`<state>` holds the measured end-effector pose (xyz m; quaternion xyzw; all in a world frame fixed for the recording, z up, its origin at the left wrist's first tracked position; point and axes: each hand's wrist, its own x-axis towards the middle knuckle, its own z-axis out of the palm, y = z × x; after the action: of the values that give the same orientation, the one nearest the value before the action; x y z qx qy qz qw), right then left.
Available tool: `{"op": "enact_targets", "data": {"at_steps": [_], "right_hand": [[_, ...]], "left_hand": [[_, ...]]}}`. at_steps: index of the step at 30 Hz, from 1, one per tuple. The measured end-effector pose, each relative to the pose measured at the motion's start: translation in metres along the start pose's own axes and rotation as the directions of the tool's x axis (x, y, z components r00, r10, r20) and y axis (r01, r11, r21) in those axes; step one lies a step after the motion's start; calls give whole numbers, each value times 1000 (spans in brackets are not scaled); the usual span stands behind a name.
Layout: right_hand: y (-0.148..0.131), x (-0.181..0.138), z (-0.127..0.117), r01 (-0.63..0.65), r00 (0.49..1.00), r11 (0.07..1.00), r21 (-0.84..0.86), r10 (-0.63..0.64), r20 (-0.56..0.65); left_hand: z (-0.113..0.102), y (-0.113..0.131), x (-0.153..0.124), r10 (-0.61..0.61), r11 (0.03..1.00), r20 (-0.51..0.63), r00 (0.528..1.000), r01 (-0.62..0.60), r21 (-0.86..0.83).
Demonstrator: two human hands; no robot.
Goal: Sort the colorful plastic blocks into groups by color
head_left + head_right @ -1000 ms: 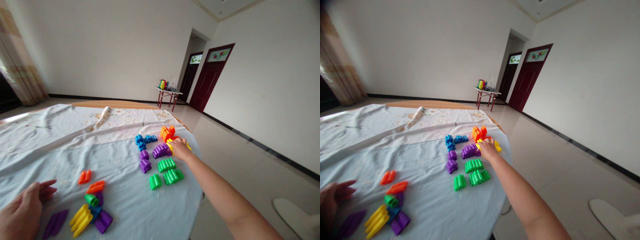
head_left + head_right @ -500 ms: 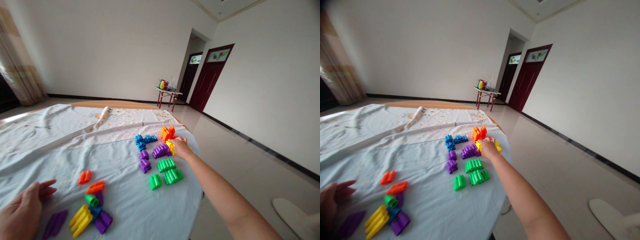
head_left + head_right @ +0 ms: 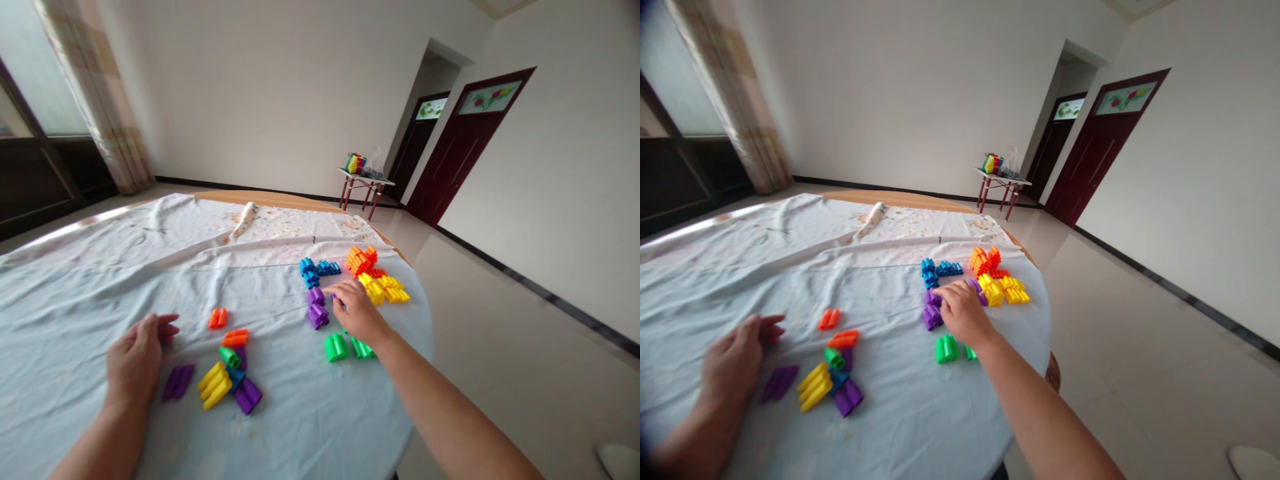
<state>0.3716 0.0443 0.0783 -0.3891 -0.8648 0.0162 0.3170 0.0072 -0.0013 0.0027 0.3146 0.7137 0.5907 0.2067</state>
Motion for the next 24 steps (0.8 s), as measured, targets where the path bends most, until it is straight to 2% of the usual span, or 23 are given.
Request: {"op": "enact_targets", "data": {"at_steps": [5, 8, 10, 14, 16, 18, 22, 24], "right_hand": [[-49, -1, 39, 74, 980, 980, 184, -106, 168], [-57, 0, 49, 48, 978, 980, 192, -85, 192], [-51, 3, 45, 24, 984, 988, 153, -51, 172], [-15, 11, 16, -107, 993, 994, 7, 106, 56], [11, 15, -3, -208, 978, 976, -69, 208, -12], [39, 16, -22, -296, 955, 941, -163, 296, -25], [84, 14, -43, -329, 901, 884, -332, 399, 169], [98, 11, -44, -301, 864, 871, -388, 421, 277]], "left_hand": [[-3, 5, -3, -12, 1000, 11, 1000, 12, -20], [-5, 4, -4, -14, 1000, 8, 1000, 14, -28], [-5, 4, -3, -18, 999, 6, 1000, 18, -32], [-5, 5, -3, -34, 999, -7, 999, 34, -39], [-4, 8, -4, -35, 999, -22, 999, 34, -26], [-4, 11, -6, -32, 999, -44, 998, 31, -23], [-1, 5, -2, -15, 999, -70, 997, 12, -36], [1, -5, 6, 52, 999, -96, 994, -53, -4]]}}
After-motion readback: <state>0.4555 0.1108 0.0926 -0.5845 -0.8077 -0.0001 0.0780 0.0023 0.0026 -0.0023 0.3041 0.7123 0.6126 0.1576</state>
